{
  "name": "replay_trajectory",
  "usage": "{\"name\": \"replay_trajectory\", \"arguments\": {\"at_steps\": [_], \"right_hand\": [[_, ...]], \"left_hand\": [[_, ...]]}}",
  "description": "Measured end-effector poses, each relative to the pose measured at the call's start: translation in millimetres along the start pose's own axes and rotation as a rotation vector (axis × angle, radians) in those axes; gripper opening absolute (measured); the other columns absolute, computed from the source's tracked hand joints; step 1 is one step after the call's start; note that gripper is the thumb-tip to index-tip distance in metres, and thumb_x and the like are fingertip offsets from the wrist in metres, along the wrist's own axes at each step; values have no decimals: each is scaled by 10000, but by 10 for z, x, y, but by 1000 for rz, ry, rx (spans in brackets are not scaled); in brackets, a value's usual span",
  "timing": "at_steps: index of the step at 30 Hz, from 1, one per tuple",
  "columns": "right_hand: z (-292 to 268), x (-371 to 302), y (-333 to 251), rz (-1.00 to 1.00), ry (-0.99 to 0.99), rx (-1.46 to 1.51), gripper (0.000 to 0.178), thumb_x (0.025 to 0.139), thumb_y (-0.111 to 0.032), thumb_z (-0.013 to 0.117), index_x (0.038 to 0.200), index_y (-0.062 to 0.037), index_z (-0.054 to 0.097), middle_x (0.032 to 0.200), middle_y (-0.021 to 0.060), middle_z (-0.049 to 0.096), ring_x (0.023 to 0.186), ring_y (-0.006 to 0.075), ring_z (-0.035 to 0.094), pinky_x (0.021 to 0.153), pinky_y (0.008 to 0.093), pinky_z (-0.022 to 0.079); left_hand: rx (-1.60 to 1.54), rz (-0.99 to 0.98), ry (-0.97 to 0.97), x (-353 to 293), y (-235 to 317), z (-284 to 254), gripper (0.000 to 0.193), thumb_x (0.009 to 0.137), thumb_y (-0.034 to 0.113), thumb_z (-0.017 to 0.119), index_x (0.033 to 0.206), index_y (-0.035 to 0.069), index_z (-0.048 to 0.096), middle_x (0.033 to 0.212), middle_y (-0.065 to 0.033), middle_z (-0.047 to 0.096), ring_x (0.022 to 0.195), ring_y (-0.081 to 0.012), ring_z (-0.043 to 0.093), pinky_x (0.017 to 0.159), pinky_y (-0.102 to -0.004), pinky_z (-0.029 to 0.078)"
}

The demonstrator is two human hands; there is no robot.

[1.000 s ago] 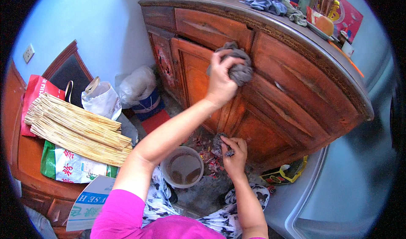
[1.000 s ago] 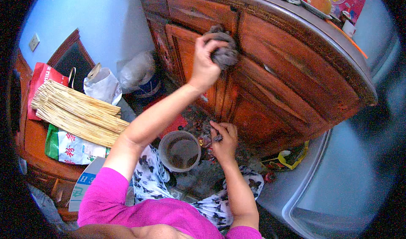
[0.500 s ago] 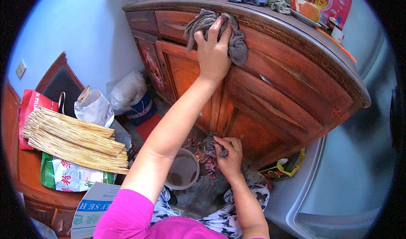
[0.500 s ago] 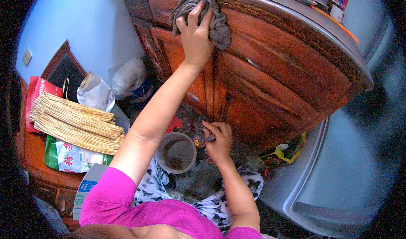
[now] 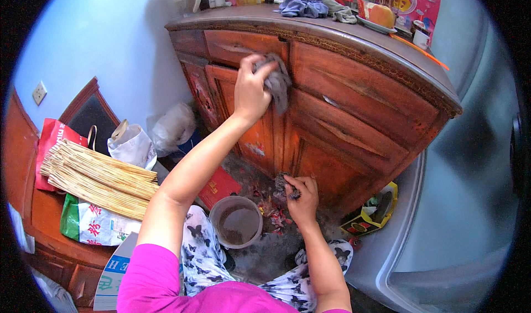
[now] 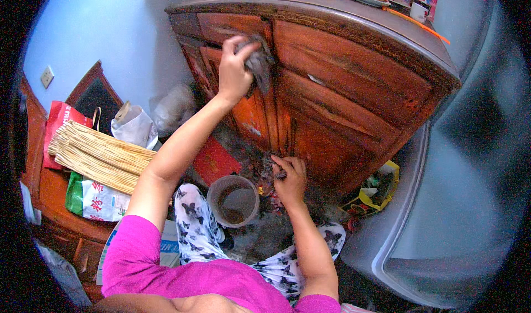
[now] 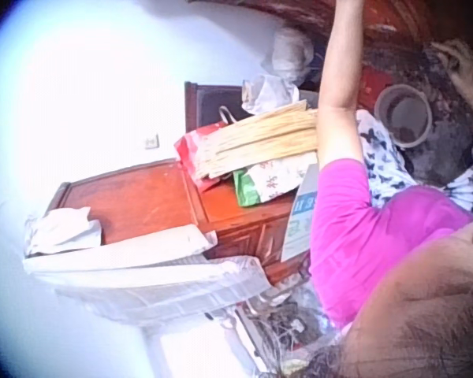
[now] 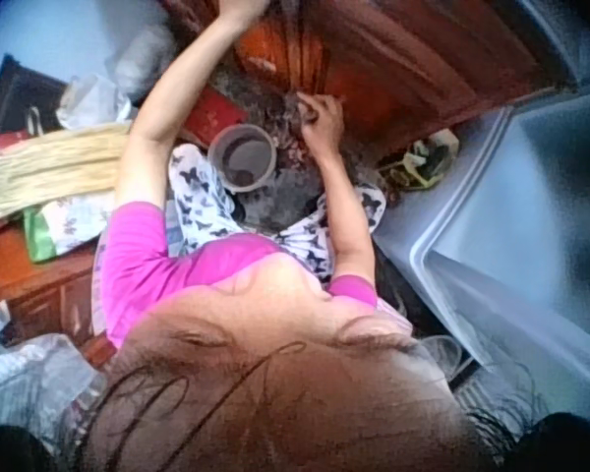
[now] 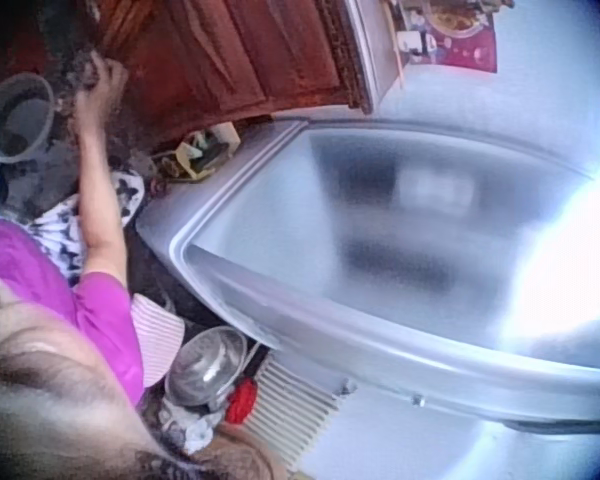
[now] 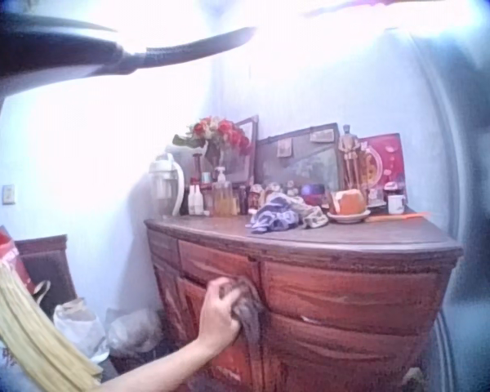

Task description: The person wipes the front of a wooden cabinet with a cloth, repeatedly dipping the cloth into a bucket of water to wet it. The person cleans the cabinet doors and drawers, focusing on different sections throughout the episode.

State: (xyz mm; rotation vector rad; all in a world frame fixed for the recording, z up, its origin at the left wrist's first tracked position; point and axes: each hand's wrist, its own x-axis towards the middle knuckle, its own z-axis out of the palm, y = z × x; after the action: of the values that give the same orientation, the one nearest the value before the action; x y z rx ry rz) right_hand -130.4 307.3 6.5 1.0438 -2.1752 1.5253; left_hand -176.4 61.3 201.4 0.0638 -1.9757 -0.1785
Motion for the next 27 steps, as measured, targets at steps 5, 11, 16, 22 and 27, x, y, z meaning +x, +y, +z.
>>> {"name": "replay_trajectory", "arguments": {"at_steps": [5,11,16,22,27], "right_hand": [[12,-4,-22,-6,11,-6,303,860,-117,780,1151,-198,771,1040,88,649,1003,322,609,883,444,512],[62,-45,-52,201,-68,111,250,952,-106,671,1202,-99,663,1116,136,659,1091,361,630,943,473,502],[266,-56,248,539,-93,504,240,1001,-80,605,1239,-48,592,1258,146,672,1093,294,692,877,434,552],[202,65,205,1081,-351,1355,413,1084,-273,438,1400,-46,576,1369,145,663,1125,268,722,716,349,604],[414,-47,315,1192,-402,1635,494,1085,-352,397,1423,-29,557,1331,175,676,1160,320,695,770,405,632]], "left_hand": [[178,120,54,377,153,134,702,701,89,790,1381,35,621,1537,-220,370,1361,-455,387,1181,-498,326],[382,299,-150,-431,-262,320,554,816,-28,647,1336,161,676,1493,-137,440,1219,-419,465,995,-467,511],[69,73,-321,-699,-134,-1,450,826,-23,686,1238,149,737,1415,-134,529,1270,-411,508,1078,-462,484],[-851,-769,-183,-1192,-379,-321,550,887,-129,516,1395,48,630,1298,-129,686,1242,-207,621,1091,-330,450],[-888,-1169,-63,-1853,-598,-448,540,912,-150,441,1403,1,608,1332,-126,679,1215,-209,643,1072,-326,473]]}}
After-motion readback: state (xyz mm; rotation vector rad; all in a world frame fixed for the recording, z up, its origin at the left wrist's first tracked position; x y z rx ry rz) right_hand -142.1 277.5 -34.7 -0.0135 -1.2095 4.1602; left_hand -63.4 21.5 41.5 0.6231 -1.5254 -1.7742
